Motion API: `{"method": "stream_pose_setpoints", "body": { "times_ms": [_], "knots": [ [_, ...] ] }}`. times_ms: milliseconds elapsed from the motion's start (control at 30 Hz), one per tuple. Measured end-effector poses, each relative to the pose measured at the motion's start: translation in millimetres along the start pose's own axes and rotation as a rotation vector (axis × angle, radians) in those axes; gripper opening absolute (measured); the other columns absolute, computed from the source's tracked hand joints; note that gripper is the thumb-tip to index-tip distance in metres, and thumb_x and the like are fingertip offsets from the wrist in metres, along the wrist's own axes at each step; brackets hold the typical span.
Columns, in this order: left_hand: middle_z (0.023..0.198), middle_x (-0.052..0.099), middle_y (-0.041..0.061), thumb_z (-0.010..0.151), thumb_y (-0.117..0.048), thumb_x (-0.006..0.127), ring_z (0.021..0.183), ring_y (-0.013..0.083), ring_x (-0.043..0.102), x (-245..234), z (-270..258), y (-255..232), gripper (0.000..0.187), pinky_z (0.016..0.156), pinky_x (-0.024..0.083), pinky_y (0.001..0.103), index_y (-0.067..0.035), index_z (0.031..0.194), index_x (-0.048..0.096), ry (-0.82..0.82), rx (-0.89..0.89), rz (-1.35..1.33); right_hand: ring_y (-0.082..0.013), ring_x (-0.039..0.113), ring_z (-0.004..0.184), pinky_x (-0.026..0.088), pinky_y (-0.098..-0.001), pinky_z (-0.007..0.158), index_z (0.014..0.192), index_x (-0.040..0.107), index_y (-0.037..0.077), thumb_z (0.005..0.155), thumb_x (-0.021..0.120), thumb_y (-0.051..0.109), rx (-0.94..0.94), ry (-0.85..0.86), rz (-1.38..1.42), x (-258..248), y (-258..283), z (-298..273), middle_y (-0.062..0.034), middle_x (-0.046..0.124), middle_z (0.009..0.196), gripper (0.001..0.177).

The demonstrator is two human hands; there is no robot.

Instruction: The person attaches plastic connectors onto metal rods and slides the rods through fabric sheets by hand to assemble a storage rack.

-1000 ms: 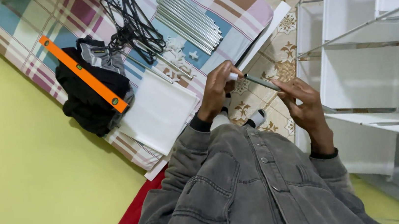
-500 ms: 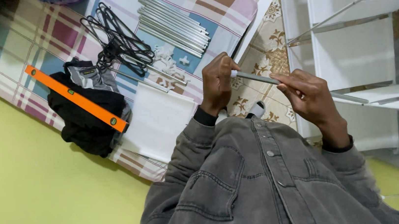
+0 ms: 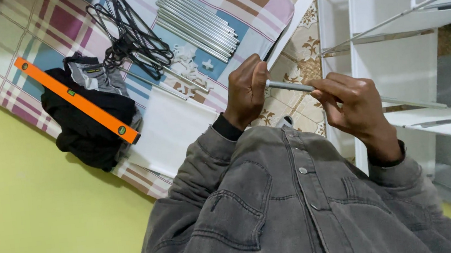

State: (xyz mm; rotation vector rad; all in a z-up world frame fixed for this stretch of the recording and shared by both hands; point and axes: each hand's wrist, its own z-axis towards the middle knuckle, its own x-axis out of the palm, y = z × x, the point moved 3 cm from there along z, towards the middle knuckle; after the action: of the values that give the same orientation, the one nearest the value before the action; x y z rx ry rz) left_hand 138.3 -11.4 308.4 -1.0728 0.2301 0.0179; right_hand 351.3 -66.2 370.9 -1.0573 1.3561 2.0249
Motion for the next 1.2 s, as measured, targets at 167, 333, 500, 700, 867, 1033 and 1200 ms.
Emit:
{"method": "stream_pose_setpoints", "body": {
  "times_ms": [167, 333, 500, 700, 867, 1033, 1200],
  "knots": [
    [0.084, 0.048, 0.010, 0.117, -0.048, 0.028, 0.072, 0.0200, 0.048, -12.6, 14.5, -10.4, 0.060, 0.069, 0.043, 0.037, -0.001, 0.095, 0.056, 0.128, -0.034, 0.035, -0.0212, 0.055, 0.057, 0.044, -0.0374, 0.055, 0.114, 0.078, 0.010, 0.100, 0.073, 0.019, 0.036, 0.052, 0.010, 3.8, -11.5, 12.3, -0.0078, 0.061, 0.072, 0.018],
    [0.114, 0.065, 0.011, 0.107, -0.070, 0.018, 0.103, 0.0190, 0.063, -31.3, 27.9, -10.7, 0.084, 0.093, 0.054, 0.033, -0.001, 0.127, 0.061, -0.026, -0.216, -0.345, -0.0182, 0.058, 0.060, 0.046, -0.0356, 0.056, 0.117, 0.078, 0.011, 0.097, 0.075, 0.026, -0.005, 0.050, 0.068, 6.4, -19.4, 14.2, -0.0060, 0.065, 0.078, 0.024],
    [0.105, 0.072, 0.010, 0.106, -0.072, 0.018, 0.094, 0.0180, 0.068, -21.7, 32.1, 5.5, 0.086, 0.087, 0.060, 0.033, -0.002, 0.119, 0.067, 0.058, -0.310, -0.406, -0.0194, 0.059, 0.063, 0.047, -0.0363, 0.057, 0.114, 0.080, 0.011, 0.097, 0.076, 0.029, -0.073, 0.047, 0.027, 6.9, -18.6, 9.7, -0.0063, 0.066, 0.080, 0.025],
    [0.098, 0.072, 0.010, 0.102, -0.074, 0.020, 0.083, 0.0159, 0.069, 18.8, 18.0, 3.7, 0.089, 0.077, 0.059, 0.029, 0.000, 0.114, 0.069, 0.159, -0.475, -0.540, -0.0196, 0.060, 0.062, 0.046, -0.0354, 0.056, 0.099, 0.080, 0.011, 0.094, 0.079, 0.031, -0.085, 0.035, -0.022, -4.1, -23.6, -2.8, -0.0043, 0.067, 0.076, 0.020],
    [0.091, 0.071, 0.009, 0.103, -0.075, 0.019, 0.078, 0.0147, 0.067, 38.4, 13.4, -4.0, 0.091, 0.074, 0.058, 0.028, 0.000, 0.109, 0.070, 0.211, -0.479, -0.527, -0.0184, 0.059, 0.059, 0.044, -0.0349, 0.053, 0.090, 0.080, 0.011, 0.091, 0.082, 0.032, -0.087, 0.037, -0.068, -8.4, -33.7, -18.5, -0.0031, 0.066, 0.072, 0.021],
    [0.088, 0.069, 0.008, 0.104, -0.074, 0.019, 0.078, 0.0142, 0.066, 54.5, 10.1, -9.3, 0.090, 0.075, 0.058, 0.028, 0.000, 0.106, 0.070, 0.211, -0.471, -0.533, -0.0157, 0.059, 0.059, 0.043, -0.0326, 0.052, 0.088, 0.078, 0.009, 0.091, 0.082, 0.031, -0.065, 0.021, -0.007, -10.3, -44.0, -28.6, -0.0023, 0.068, 0.073, 0.022],
    [0.084, 0.070, 0.008, 0.105, -0.071, 0.022, 0.074, 0.0129, 0.064, 68.3, 3.6, -7.4, 0.087, 0.070, 0.054, 0.026, 0.001, 0.102, 0.072, 0.153, -0.490, -0.463, -0.0173, 0.061, 0.057, 0.045, -0.0333, 0.053, 0.086, 0.078, 0.008, 0.088, 0.085, 0.031, -0.040, 0.041, 0.054, -10.4, -50.0, -27.4, -0.0035, 0.067, 0.070, 0.024]
  ]
}}
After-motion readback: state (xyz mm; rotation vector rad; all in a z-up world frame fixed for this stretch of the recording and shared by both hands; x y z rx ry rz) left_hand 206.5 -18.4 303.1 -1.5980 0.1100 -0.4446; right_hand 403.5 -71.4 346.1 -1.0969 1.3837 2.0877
